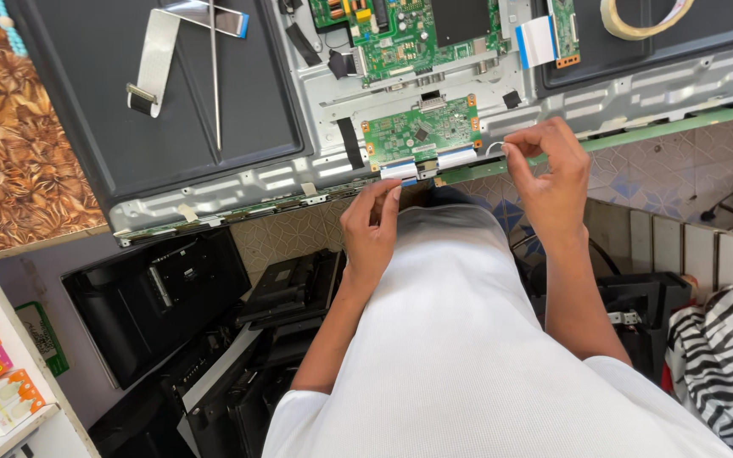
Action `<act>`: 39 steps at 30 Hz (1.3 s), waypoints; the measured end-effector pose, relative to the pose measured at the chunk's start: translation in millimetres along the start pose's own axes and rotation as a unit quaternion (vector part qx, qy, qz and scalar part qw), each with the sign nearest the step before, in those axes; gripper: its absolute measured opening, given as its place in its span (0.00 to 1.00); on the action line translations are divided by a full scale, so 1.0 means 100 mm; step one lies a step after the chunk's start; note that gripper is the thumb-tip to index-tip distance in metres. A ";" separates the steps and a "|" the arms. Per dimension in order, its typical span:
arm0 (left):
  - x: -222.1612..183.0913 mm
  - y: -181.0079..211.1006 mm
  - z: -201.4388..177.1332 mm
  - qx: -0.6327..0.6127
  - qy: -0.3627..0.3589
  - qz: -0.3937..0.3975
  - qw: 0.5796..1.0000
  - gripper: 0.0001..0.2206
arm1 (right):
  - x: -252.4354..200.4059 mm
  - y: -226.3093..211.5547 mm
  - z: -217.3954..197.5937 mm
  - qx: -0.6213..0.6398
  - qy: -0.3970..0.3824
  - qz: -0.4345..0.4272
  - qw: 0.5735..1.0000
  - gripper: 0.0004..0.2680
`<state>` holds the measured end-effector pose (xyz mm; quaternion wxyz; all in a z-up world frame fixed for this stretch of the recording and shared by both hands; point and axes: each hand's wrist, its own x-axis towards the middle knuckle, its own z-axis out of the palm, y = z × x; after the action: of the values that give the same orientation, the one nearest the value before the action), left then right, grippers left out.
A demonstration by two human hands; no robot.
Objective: The person applies small pieces of tape to the edge of a disassembled television chassis, securing ribbon cables and components along the bottom frame. The person repeatedly tears tape from a roll and presses it onto specific points on the metal frame and circuit board area.
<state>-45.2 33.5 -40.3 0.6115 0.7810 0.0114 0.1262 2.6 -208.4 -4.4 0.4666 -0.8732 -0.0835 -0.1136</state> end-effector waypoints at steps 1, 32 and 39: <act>-0.04 -0.02 0.01 -0.001 -0.003 -0.003 1.000 0.05 | -0.02 0.00 -0.01 -0.001 0.000 0.004 1.000 0.04; -0.15 -0.33 0.41 0.177 -0.240 0.015 0.954 0.13 | -0.41 0.74 0.45 -0.104 -0.060 -0.098 0.988 0.08; -0.09 -0.34 0.52 0.150 -0.212 0.014 0.966 0.13 | -0.34 0.64 0.47 -0.090 -0.074 -0.157 0.981 0.08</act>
<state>-38.1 -9.1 -86.1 0.4738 0.8730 -0.1100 -0.0367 -8.5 -206.2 -90.3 0.3552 -0.8934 -0.2440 -0.1273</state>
